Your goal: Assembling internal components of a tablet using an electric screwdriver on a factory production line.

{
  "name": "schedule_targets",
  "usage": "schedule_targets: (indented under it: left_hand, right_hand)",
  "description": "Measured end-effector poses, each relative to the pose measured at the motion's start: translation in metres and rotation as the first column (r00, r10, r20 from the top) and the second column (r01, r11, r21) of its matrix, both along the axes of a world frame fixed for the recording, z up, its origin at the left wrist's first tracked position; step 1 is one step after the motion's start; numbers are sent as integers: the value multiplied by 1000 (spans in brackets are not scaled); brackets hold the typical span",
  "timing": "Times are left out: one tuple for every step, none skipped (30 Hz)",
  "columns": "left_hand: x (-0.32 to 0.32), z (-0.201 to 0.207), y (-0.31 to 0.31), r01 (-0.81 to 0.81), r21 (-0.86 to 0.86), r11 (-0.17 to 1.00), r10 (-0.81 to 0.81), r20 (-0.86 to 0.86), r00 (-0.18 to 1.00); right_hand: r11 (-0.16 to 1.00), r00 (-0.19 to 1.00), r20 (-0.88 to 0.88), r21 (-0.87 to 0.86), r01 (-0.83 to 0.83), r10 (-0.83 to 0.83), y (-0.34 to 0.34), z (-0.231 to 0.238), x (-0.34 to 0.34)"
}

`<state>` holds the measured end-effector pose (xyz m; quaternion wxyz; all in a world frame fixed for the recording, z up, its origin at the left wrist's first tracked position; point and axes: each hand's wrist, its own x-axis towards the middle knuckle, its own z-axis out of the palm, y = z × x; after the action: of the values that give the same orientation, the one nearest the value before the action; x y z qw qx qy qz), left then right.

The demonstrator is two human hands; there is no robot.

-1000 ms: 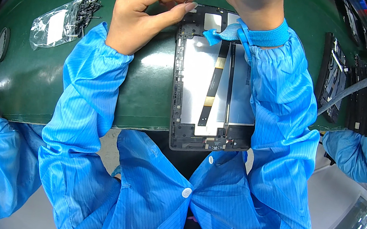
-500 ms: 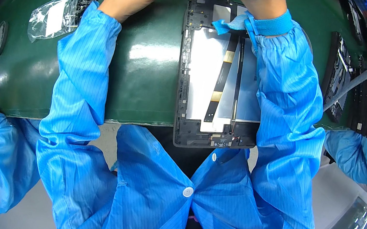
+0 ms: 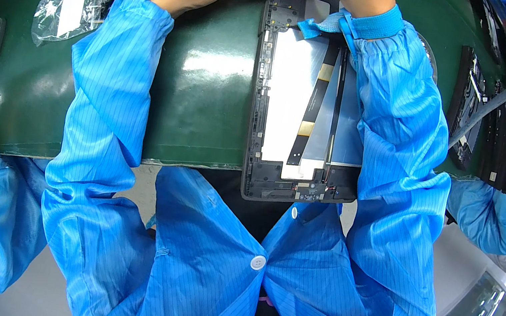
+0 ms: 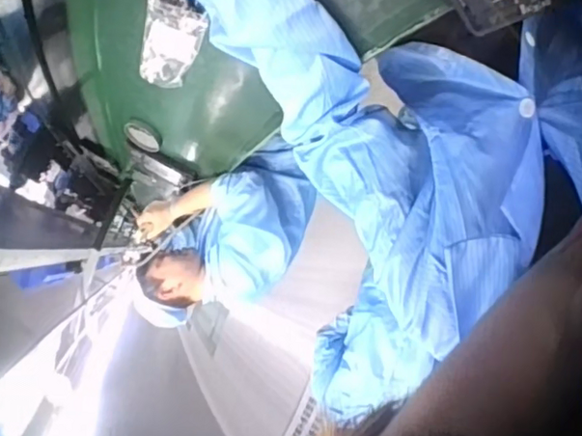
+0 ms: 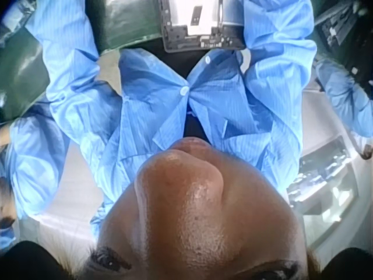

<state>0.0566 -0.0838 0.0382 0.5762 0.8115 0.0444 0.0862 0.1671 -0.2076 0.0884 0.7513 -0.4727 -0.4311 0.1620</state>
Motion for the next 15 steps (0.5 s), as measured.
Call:
schedule_targets:
  left_hand:
    - [-2,3,-3,-17,17,1000,16,10,1000]
    - [-3,3,-4,-33,34,999,32,20,999]
    - [-2,2,-4,-33,32,999,33,20,999]
    - [-3,0,-2,-29,37,999,28,28,999]
    - [-3,-2,-1,-25,41,999,24,36,999]
    - [-2,-4,0,-27,40,999,26,34,999]
    - [0,-5,2,-36,64,997,34,31,999]
    - [0,-5,2,-44,88,995,42,26,999]
    - [-1,-6,3,-47,88,995,45,23,999]
    - [-3,-7,4,-48,91,995,46,21,999]
    - [-5,-6,5,-49,95,994,48,18,999]
    - [4,-4,0,-27,88,996,24,32,999]
    - [3,-4,0,-35,79,996,33,25,999]
    - [2,-5,0,-43,71,997,42,19,999]
    - [2,-6,-1,-42,70,997,41,18,999]
  right_hand:
    - [1000,1000,-3,-11,-1,1,0,0,1]
    - [1000,1000,-5,-23,-1,1,0,0,1]
    - [1000,1000,-5,-25,-1,1,0,-1,1]
    - [1000,1000,15,-9,-8,8,0,-1,0]
    - [1000,999,34,7,-15,14,1,-2,-1]
    - [1000,999,33,6,-17,16,1,-2,-1]
    - [1000,1000,28,-13,-7,7,2,-1,-2]
    - [1000,1000,23,-31,2,-1,3,0,-2]
    - [999,1000,19,-32,-1,2,4,-1,-2]
    - [1000,1000,12,-22,-20,21,6,-2,-2]
    - [999,999,3,-11,-41,41,7,-3,-3]
    - [1000,1000,17,-18,-17,17,0,2,1]
    - [1000,1000,24,-12,-8,9,1,2,0]
    - [1000,999,32,-5,1,0,1,1,-1]
    - [1000,1000,31,-6,1,-1,1,-1,-2]
